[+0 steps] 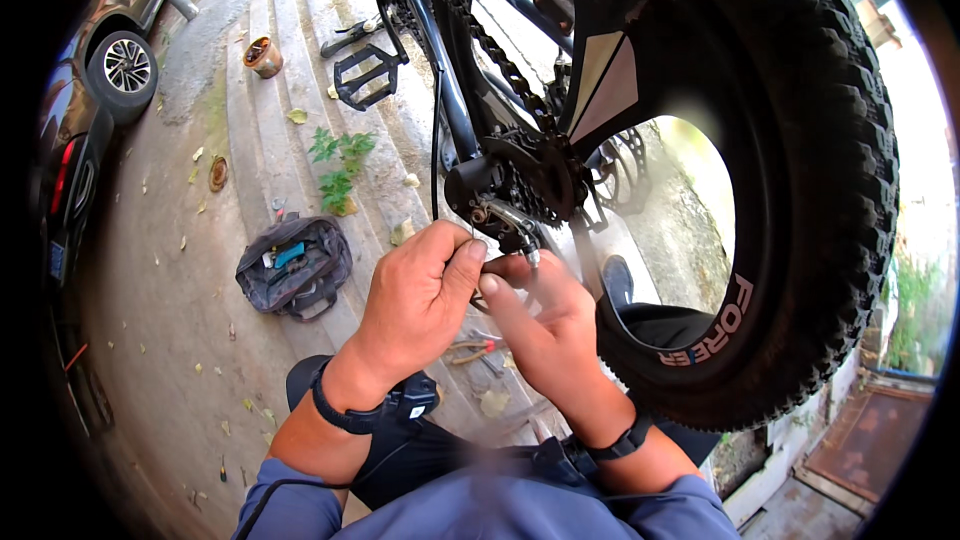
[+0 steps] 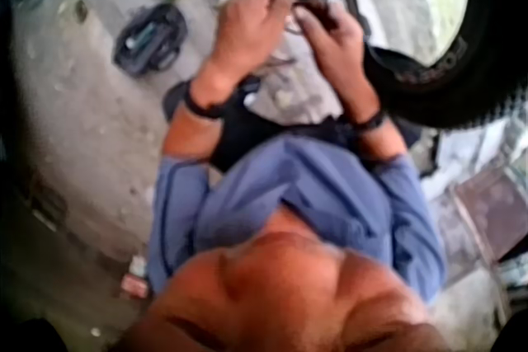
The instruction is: The person retrieves tools from a bag and uses pliers and a wrench to adjust the rear derailleur and chain on a bicycle. The person manipulates the chain and derailleur components to align and secure them.
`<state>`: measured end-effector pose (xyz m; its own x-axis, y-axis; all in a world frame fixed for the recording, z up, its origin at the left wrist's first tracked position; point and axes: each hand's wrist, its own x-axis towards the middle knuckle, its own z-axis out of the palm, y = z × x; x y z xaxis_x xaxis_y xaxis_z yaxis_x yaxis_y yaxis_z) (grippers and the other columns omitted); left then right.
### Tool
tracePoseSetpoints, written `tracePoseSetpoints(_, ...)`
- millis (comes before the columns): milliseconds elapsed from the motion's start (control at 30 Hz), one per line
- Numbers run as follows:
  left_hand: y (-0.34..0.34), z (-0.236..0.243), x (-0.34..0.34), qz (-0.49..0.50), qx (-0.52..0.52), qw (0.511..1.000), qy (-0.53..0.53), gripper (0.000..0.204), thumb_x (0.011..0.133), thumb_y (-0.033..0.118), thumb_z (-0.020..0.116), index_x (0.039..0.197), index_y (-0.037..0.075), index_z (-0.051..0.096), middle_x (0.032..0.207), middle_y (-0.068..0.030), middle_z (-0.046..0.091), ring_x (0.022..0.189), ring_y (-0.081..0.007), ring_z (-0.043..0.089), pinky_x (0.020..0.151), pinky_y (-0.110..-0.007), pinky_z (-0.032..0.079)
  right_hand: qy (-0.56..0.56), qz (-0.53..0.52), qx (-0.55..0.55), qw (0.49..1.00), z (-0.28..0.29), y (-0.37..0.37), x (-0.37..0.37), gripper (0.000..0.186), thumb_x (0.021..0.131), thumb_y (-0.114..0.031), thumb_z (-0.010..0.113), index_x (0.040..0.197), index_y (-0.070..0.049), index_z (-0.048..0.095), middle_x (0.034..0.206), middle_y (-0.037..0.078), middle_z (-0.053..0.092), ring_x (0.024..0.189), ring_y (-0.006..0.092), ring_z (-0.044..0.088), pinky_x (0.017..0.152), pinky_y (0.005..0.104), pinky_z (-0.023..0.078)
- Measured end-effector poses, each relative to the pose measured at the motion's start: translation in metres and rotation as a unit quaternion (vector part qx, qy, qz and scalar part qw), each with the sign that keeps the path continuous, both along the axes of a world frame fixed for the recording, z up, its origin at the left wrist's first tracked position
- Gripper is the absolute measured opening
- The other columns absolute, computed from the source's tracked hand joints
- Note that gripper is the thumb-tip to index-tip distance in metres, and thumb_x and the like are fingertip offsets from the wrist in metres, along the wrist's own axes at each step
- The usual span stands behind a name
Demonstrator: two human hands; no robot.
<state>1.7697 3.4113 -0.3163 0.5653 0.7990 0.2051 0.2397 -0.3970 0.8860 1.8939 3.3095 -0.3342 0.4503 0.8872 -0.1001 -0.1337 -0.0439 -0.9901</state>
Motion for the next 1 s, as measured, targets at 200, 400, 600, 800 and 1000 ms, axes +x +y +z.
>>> tracePoseSetpoints(200, -0.0012, 0.0017, -0.0007, -0.010, 0.010, 1.000, 0.028, 0.016, 0.099, 0.016, 0.063, 0.090, 0.003, 0.059, 0.075, -0.0175, 0.061, 0.066, -0.0378, 0.061, 0.059, -0.042, 0.048, -0.175, -0.002, 0.032, 0.984, 0.0007, -0.0100, 0.0091, 0.019, 0.102, -0.013, 0.060, 0.099, 0.004, 0.067, 0.091, 0.007, 0.064, 0.081, 0.0133, 0.060, 0.074, 0.0268, 0.048)
tracePoseSetpoints(400, 0.0015, 0.0029, 0.0003, -0.020, 0.098, 0.994, 0.043, 0.016, 0.096, 0.015, 0.065, 0.089, 0.002, 0.058, 0.075, -0.0185, 0.060, 0.068, -0.0404, 0.061, 0.058, -0.044, 0.047, -0.226, -0.003, 0.050, 0.973, 0.0019, -0.0066, 0.0081, 0.032, 0.109, -0.022, 0.052, 0.093, 0.003, 0.065, 0.077, 0.002, 0.062, 0.063, 0.0054, 0.049, 0.057, 0.0226, 0.039)
tracePoseSetpoints(600, 0.0018, 0.0064, -0.0056, -0.035, 0.029, 0.999, 0.020, 0.013, 0.094, 0.012, 0.066, 0.090, 0.003, 0.058, 0.075, -0.0190, 0.062, 0.067, -0.0412, 0.062, 0.056, -0.046, 0.047, -0.211, -0.015, 0.046, 0.976, 0.0026, -0.0055, 0.0060, 0.032, 0.109, -0.023, 0.052, 0.094, 0.003, 0.065, 0.073, 0.002, 0.062, 0.063, 0.0055, 0.051, 0.057, 0.0224, 0.040)
tracePoseSetpoints(800, 0.0056, 0.0088, -0.0073, -0.060, 0.072, 0.993, 0.073, 0.012, 0.094, 0.012, 0.067, 0.089, 0.004, 0.058, 0.073, -0.0186, 0.062, 0.067, -0.0406, 0.063, 0.054, -0.046, 0.046, -0.221, -0.013, 0.051, 0.974, -0.0014, -0.0051, 0.0080, 0.031, 0.108, -0.021, 0.053, 0.095, 0.004, 0.065, 0.072, 0.003, 0.062, 0.065, 0.0076, 0.056, 0.059, 0.0231, 0.043)
tracePoseSetpoints(1000, 0.0061, 0.0082, -0.0036, -0.066, 0.095, 0.990, 0.081, 0.016, 0.092, 0.010, 0.067, 0.085, 0.005, 0.054, 0.070, -0.0183, 0.058, 0.065, -0.0416, 0.061, 0.054, -0.048, 0.045, -0.237, -0.017, 0.053, 0.970, 0.0035, -0.0036, 0.0088, 0.029, 0.107, -0.018, 0.054, 0.092, 0.004, 0.065, 0.071, 0.003, 0.060, 0.063, 0.0087, 0.056, 0.059, 0.0241, 0.043)
